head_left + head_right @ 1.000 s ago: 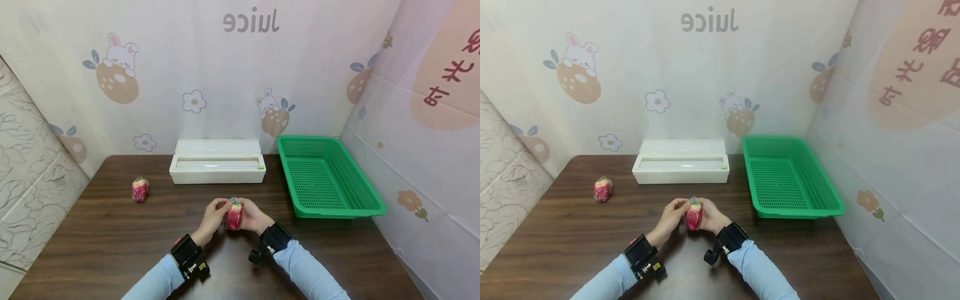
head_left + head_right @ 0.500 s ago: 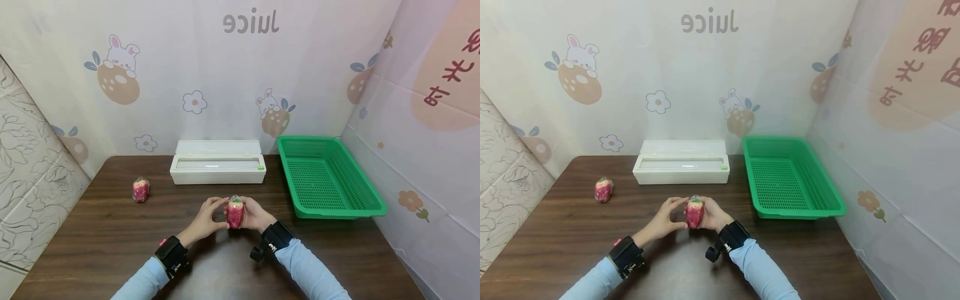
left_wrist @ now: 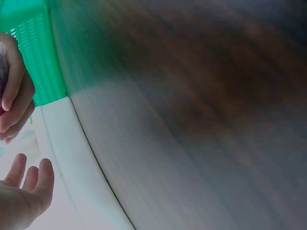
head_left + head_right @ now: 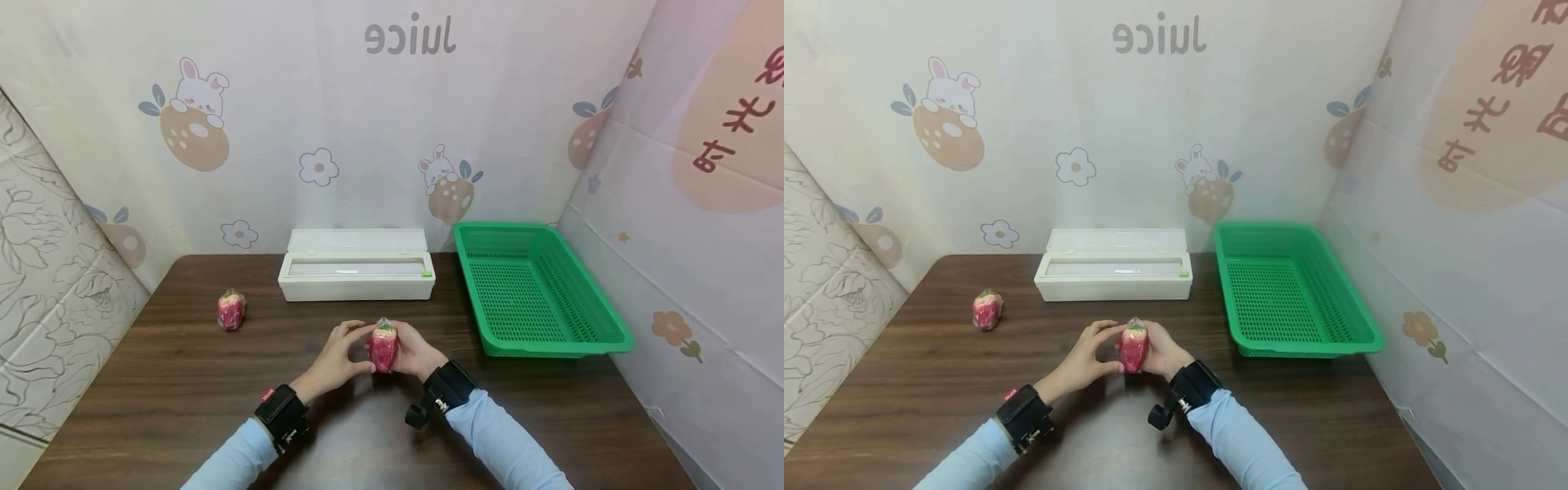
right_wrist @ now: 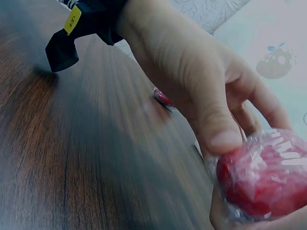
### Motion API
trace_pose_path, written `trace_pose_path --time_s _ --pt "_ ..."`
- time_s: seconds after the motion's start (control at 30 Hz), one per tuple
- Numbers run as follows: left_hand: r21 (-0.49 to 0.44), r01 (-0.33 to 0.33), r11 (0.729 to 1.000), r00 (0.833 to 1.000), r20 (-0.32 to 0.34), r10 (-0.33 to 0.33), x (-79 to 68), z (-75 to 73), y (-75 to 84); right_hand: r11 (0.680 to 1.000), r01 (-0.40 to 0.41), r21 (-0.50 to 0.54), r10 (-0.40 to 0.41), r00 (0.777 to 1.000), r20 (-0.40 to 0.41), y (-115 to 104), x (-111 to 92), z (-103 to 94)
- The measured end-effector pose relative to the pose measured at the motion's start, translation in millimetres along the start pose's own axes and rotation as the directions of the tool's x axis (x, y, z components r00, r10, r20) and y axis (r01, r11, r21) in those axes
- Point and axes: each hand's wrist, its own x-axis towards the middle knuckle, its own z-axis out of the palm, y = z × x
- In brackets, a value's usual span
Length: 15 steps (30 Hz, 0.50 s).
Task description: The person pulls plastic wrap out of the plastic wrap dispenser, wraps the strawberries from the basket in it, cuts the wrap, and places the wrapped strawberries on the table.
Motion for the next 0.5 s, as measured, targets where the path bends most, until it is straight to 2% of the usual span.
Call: trace_pose_path --time_s 0.27,0.4,0.5 --pt "-0.009 -0.036 0.999 0.999 -0.029 0.035 3.7 -0.9 2.7 0.995 0.096 0.004 -0.095 0.992 -0.088 -3.7 -0.1 12.3" --pt "0.034 -0.048 0.998 0.999 0.023 0.047 3.5 -5.0 3.7 0.998 0.05 0.03 -0.047 0.996 -0.081 -3.4 0.2 10.9" --pt "0.103 -0.075 0.992 0.996 0.058 0.069 1.4 -9.3 4.9 1.0 0.016 0.023 -0.015 0.999 -0.041 -1.8 1.3 8.7"
